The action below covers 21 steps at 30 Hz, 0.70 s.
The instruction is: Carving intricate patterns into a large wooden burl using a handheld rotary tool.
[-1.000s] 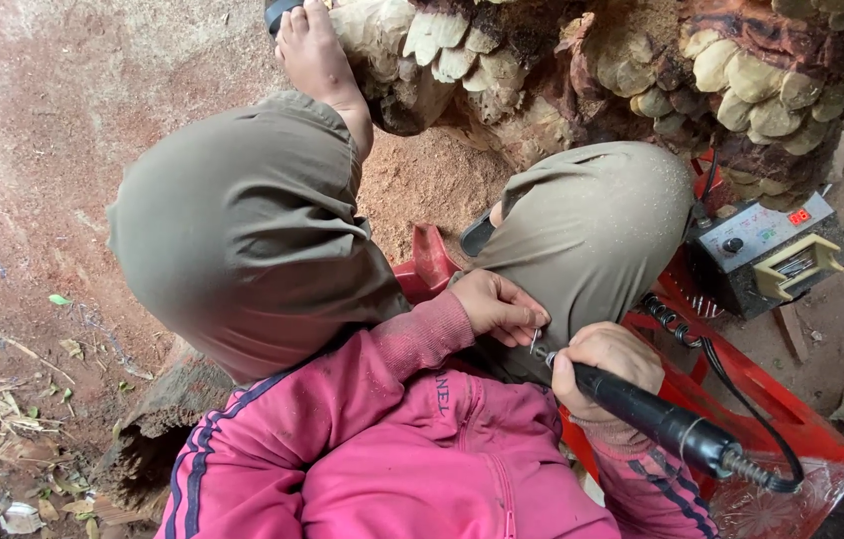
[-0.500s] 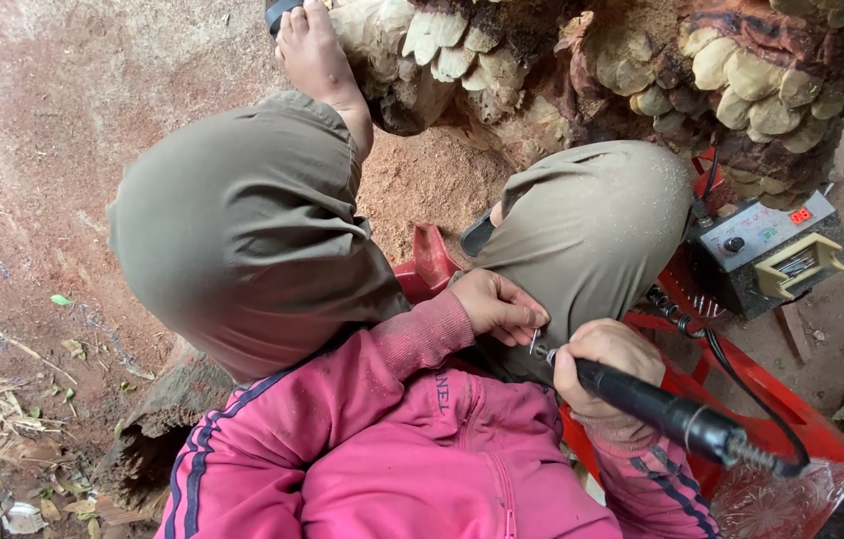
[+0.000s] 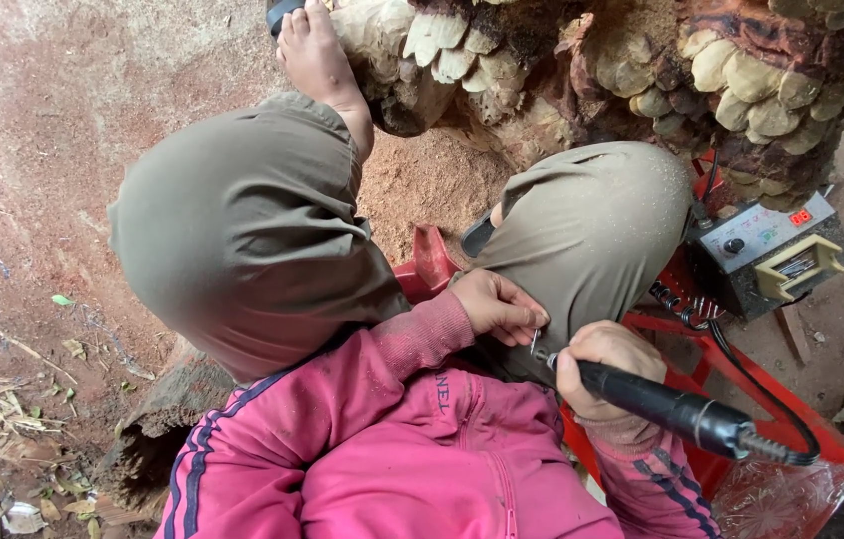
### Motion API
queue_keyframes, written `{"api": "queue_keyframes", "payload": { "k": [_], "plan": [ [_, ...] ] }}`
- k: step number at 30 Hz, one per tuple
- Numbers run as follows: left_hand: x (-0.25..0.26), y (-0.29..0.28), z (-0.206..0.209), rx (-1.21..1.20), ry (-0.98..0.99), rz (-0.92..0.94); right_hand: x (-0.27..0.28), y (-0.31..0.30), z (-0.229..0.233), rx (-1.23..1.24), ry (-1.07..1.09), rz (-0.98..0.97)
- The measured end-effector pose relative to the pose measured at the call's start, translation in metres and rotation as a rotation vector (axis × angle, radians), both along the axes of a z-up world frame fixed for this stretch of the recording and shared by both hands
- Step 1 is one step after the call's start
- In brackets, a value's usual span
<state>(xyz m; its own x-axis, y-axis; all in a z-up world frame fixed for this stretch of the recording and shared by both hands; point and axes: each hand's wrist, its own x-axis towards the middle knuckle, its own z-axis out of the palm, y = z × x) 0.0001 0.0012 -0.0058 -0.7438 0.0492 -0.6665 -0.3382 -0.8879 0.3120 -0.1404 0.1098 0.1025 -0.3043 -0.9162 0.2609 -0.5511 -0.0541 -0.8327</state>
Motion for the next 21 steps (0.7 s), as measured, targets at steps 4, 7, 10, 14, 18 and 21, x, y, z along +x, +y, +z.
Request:
{"api": "queue_keyframes", "payload": {
  "k": [4, 7, 10, 14, 18, 21],
  "plan": [
    [0.0, 0.0, 0.002, -0.005, -0.003, 0.0, 0.003, 0.0, 0.001, 0.028, 0.017, -0.005],
    [-0.001, 0.001, 0.001, -0.019, -0.011, 0.007, -0.003, -0.002, -0.001, 0.058, 0.01, -0.026],
    [0.0, 0.0, 0.0, -0.01, -0.002, -0.001, -0.008, 0.001, -0.003, 0.081, 0.012, -0.047],
    [0.001, -0.001, 0.004, -0.015, 0.001, 0.011, -0.002, -0.002, 0.001, 0.051, 0.01, -0.037],
    [0.002, -0.002, -0.001, -0.004, 0.033, -0.008, -0.009, -0.002, -0.004, 0.016, 0.003, -0.023],
    [0.004, -0.004, 0.015, -0.011, 0.04, 0.03, -0.012, 0.014, 0.0, 0.074, 0.025, -0.095]
  ]
}}
